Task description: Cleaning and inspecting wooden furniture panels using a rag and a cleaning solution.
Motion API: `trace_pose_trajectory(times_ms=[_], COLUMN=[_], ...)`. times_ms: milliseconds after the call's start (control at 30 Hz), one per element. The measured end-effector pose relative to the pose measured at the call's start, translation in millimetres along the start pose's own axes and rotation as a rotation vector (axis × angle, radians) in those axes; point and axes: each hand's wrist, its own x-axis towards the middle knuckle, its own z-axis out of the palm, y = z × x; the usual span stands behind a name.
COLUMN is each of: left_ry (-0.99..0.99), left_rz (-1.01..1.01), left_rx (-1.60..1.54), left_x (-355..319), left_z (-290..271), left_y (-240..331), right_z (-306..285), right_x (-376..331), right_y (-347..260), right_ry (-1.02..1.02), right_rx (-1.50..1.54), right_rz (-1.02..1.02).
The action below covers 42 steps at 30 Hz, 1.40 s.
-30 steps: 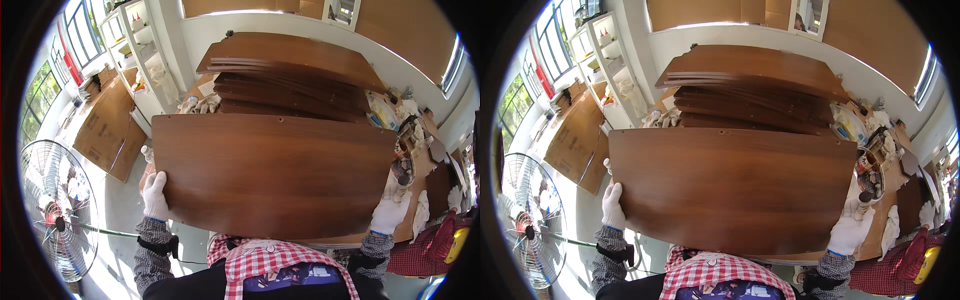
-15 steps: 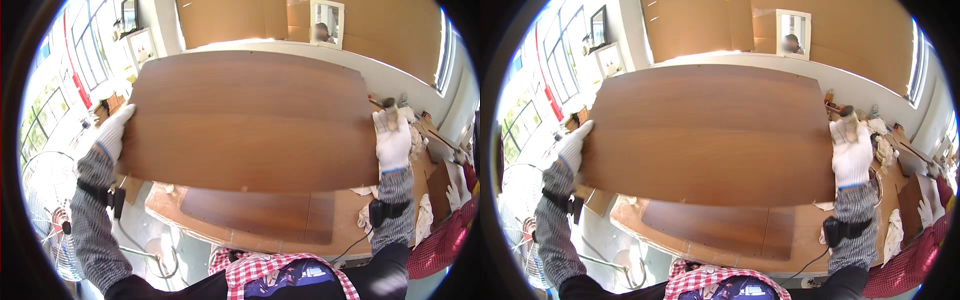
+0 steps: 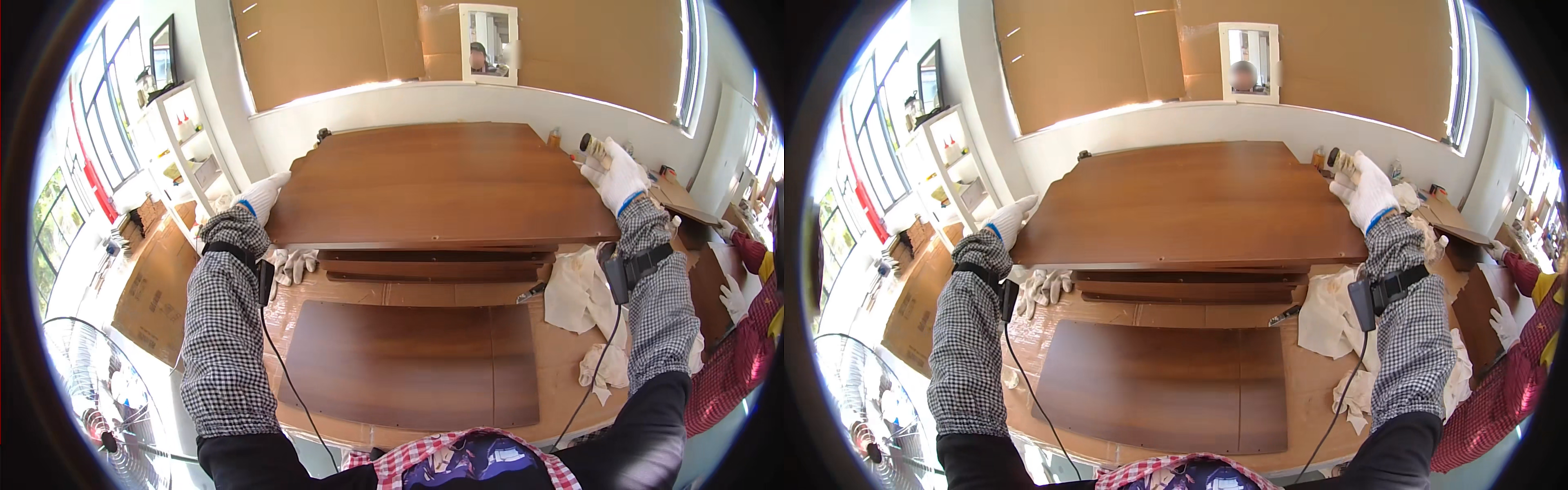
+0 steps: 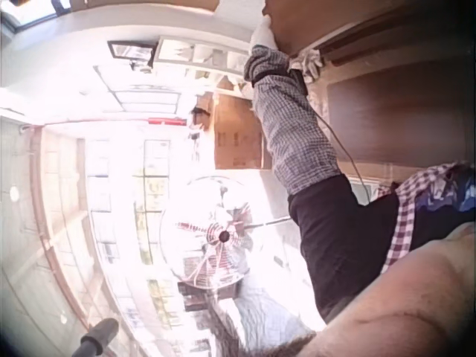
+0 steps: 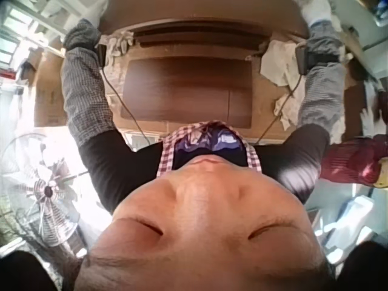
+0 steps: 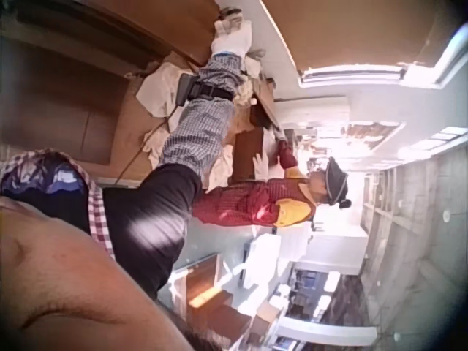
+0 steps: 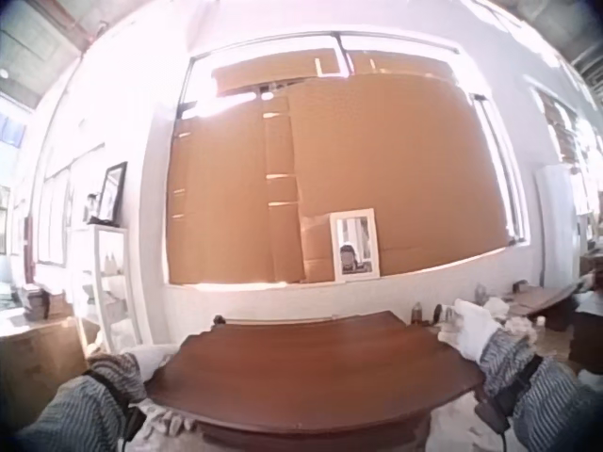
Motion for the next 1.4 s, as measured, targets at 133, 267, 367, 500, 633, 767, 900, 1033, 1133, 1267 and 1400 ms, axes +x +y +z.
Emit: trace_pose_trajectory(times_ms=[133,267,367,500,633,767,900,1033,1133,1267,1400], left_ry=[0.086,0.129,0.126,-0.195,-0.149,-0.062,-0.068,-0.053,-0.043,-0.001,-0.014], left_rz=[0.140,0.173,0.388,0.946,1.202,1.201,1.208,1.191,1.172,1.280,1.246], left_rx=[0.573,0.712,0.712,0.933,1.255,1.190,1.183,1.187,1.199,1.164,1.156], left_x=[46.1,44.3,2.5,-105.3,-110.8,-98.1,-97.5,-98.4,-97.5,-95.3,-90.9], left_z=[0.4,-8.7,20.7,83.5,109.5,106.9,109.3,107.3,106.5,106.1,107.4], left_y=[-2.6,-5.5,2.5,11.1,1.0,-7.3,-6.3,-6.6,-6.4,-7.6,-9.1], right_z=[6.4,8.1,6.9,-2.7,4.3,1.5,-36.9,-61.8,-60.2,-62.6,-43.7], right_x=[13.8,26.0,21.1,17.6,5.4,-18.1,-68.6,-123.7,-153.1,-155.6,-154.9], right_y=[4.3,9.4,9.9,7.3,10.5,-8.7,-42.2,-48.9,-49.2,-49.3,-41.2], right_ry=[0.022,-0.014,-0.009,-0.002,-0.104,0.084,-0.017,-0.258,-0.014,-0.017,-0.106], right_rx=[-0.046,-0.032,-0.063,-0.043,-0.195,-0.095,-0.448,-0.772,-1.273,-1.341,-1.330], right_rz=[-0.011,-0.014,-0.026,-0.043,-0.144,0.006,-0.332,-0.409,-0.498,-0.500,-0.558])
